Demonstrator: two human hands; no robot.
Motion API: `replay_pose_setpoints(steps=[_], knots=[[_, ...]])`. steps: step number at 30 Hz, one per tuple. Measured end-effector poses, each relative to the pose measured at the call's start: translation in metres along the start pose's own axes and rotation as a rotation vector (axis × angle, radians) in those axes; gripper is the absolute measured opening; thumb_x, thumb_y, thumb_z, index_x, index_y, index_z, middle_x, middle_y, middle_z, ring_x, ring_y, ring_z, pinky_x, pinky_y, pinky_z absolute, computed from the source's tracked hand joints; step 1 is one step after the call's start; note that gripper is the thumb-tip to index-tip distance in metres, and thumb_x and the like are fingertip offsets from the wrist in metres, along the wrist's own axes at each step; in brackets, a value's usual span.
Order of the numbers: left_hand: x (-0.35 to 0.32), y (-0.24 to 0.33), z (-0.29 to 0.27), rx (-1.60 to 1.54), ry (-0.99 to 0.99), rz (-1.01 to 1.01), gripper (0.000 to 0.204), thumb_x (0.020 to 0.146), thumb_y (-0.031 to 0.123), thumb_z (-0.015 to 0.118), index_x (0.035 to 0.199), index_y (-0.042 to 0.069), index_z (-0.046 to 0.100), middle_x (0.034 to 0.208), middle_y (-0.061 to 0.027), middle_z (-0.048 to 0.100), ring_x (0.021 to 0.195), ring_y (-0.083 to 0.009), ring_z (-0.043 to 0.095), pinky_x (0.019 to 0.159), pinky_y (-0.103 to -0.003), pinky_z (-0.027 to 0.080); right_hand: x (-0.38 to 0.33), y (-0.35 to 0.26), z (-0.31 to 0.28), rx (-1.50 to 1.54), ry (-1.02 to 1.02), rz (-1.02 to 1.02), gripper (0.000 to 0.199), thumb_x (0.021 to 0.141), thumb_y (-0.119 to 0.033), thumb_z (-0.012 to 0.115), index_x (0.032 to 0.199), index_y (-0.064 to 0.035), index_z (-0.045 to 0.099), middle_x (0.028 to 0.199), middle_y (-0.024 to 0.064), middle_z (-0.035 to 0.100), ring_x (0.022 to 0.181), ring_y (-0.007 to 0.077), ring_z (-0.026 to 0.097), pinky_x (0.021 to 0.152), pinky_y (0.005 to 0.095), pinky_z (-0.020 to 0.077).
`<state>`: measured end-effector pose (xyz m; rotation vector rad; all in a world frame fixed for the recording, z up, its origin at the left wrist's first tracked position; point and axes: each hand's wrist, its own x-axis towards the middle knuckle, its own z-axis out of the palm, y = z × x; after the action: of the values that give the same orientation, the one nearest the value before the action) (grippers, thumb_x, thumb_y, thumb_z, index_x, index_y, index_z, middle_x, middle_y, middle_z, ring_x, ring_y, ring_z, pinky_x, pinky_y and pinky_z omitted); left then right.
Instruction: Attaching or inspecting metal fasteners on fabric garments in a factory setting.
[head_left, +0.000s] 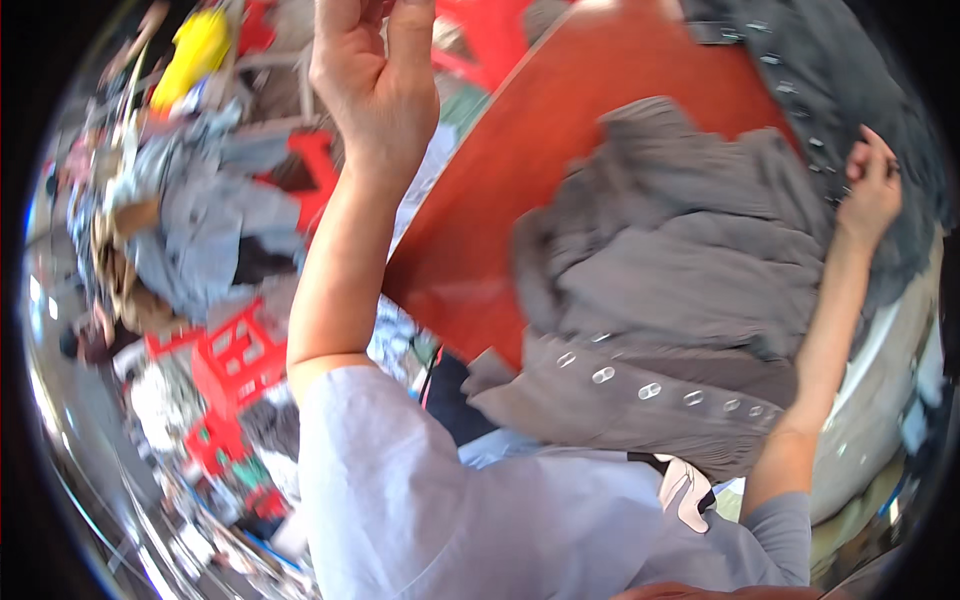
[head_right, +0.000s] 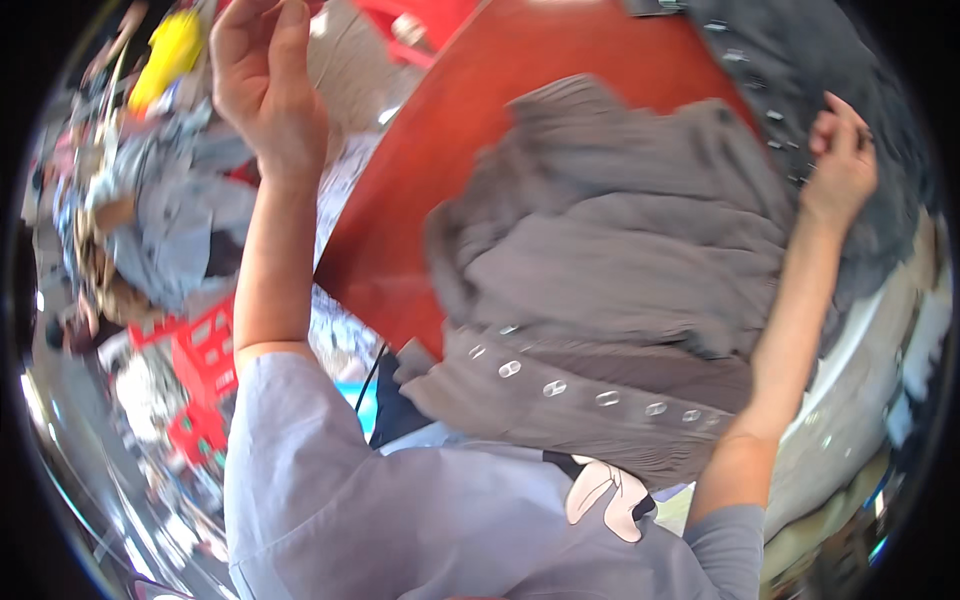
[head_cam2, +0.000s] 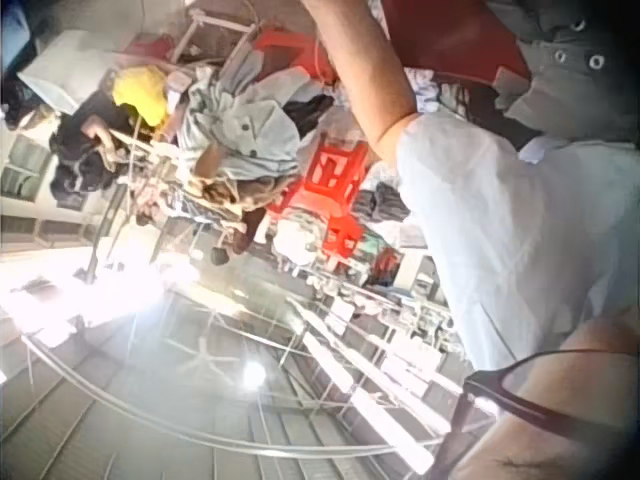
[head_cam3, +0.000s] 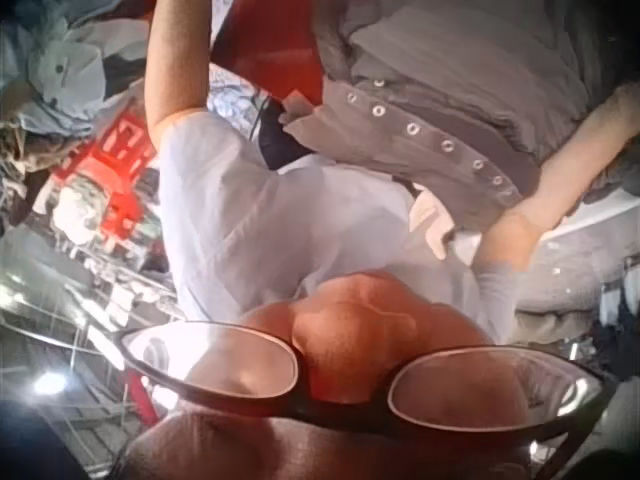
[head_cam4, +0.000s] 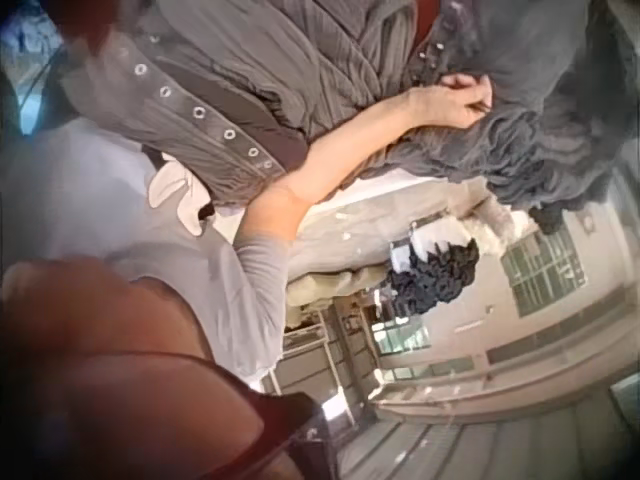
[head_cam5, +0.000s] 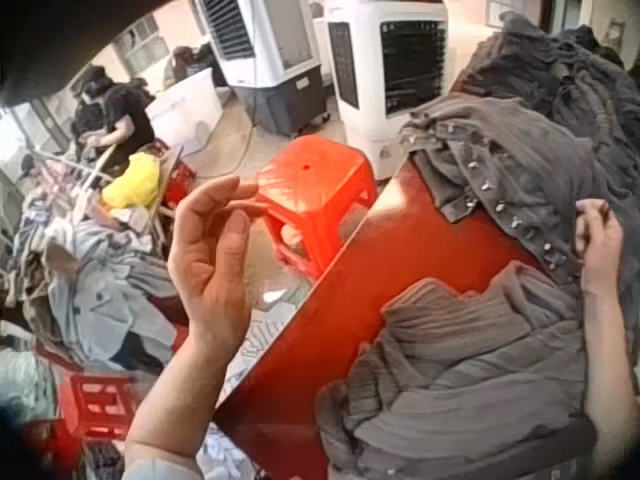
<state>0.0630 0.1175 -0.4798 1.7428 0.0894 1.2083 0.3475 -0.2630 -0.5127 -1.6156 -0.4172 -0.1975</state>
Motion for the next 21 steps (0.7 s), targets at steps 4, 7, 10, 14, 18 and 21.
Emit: replay_pose_setpoints(steps=[4, 7, 10, 14, 18, 21], knots=[[-0.075, -0.019, -0.114, 0.240, 0.134, -0.075, 0.017, 0.101, 0.000, 0.049, 0.117, -0.003, 0.056, 0.109, -0.0083, 0.065, 0.094, -0.0158, 0.065, 0.086, -0.027, 0.051, 0.010, 0.016, -0.015, -0.086, -0.042, -0.029, 0.018, 0.100, -0.012, 0.060, 0.105, -0.0007, 0.072, 0.075, -0.0021, 0.059, 0.060, 0.0041, 0.046, 0.053, 0.0170, 0.0352], [-0.154, -0.064, -0.199, 0.565, 0.092, -0.398, 0.010, 0.097, 0.004, 0.059, 0.105, 0.001, 0.064, 0.094, -0.0086, 0.069, 0.083, -0.0170, 0.067, 0.074, -0.029, 0.053, 0.009, 0.027, -0.015, -0.189, -0.081, -0.064, 0.017, 0.099, -0.015, 0.061, 0.104, -0.0020, 0.072, 0.075, -0.0017, 0.060, 0.061, 0.0038, 0.047, 0.055, 0.0170, 0.0366], [-0.277, -0.105, -0.251, 0.953, -0.211, -0.819, 0.023, 0.094, 0.021, 0.058, 0.101, 0.002, 0.067, 0.100, -0.0231, 0.069, 0.094, -0.0435, 0.066, 0.082, -0.048, 0.053, 0.010, 0.032, -0.016, -0.300, -0.043, -0.108, 0.015, 0.098, -0.016, 0.063, 0.102, -0.0026, 0.070, 0.076, -0.0015, 0.060, 0.061, 0.0036, 0.048, 0.055, 0.0175, 0.0373], [-0.430, -0.130, -0.260, 0.869, -1.050, -1.271, 0.025, 0.082, 0.020, 0.061, 0.092, 0.000, 0.073, 0.099, -0.0262, 0.069, 0.097, -0.0412, 0.067, 0.087, -0.048, 0.054, 0.021, 0.042, -0.025, -0.433, -0.006, -0.096, 0.017, 0.098, -0.020, 0.064, 0.097, -0.0033, 0.068, 0.075, -0.0010, 0.060, 0.061, 0.0053, 0.049, 0.056, 0.0190, 0.0399], [-0.515, -0.121, -0.218, 0.817, -1.026, -1.720, 0.032, 0.085, 0.016, 0.057, 0.108, -0.001, 0.072, 0.123, -0.0236, 0.065, 0.115, -0.0378, 0.063, 0.098, -0.046, 0.051, 0.036, 0.056, -0.042, -0.597, -0.048, -0.173, 0.021, 0.097, -0.026, 0.066, 0.095, -0.0056, 0.066, 0.075, -0.0020, 0.063, 0.064, 0.0050, 0.053, 0.058, 0.0194, 0.0425], [-0.540, -0.125, -0.182, 0.798, -0.953, -1.693, 0.047, 0.088, 0.015, 0.057, 0.133, 0.003, 0.053, 0.140, -0.0228, 0.051, 0.115, -0.0399, 0.063, 0.097, -0.049, 0.051, 0.048, 0.062, -0.054, -0.712, -0.038, -0.177, 0.023, 0.096, -0.030, 0.068, 0.096, -0.0072, 0.067, 0.077, -0.0021, 0.064, 0.066, 0.0054, 0.056, 0.060, 0.0206, 0.0446]])
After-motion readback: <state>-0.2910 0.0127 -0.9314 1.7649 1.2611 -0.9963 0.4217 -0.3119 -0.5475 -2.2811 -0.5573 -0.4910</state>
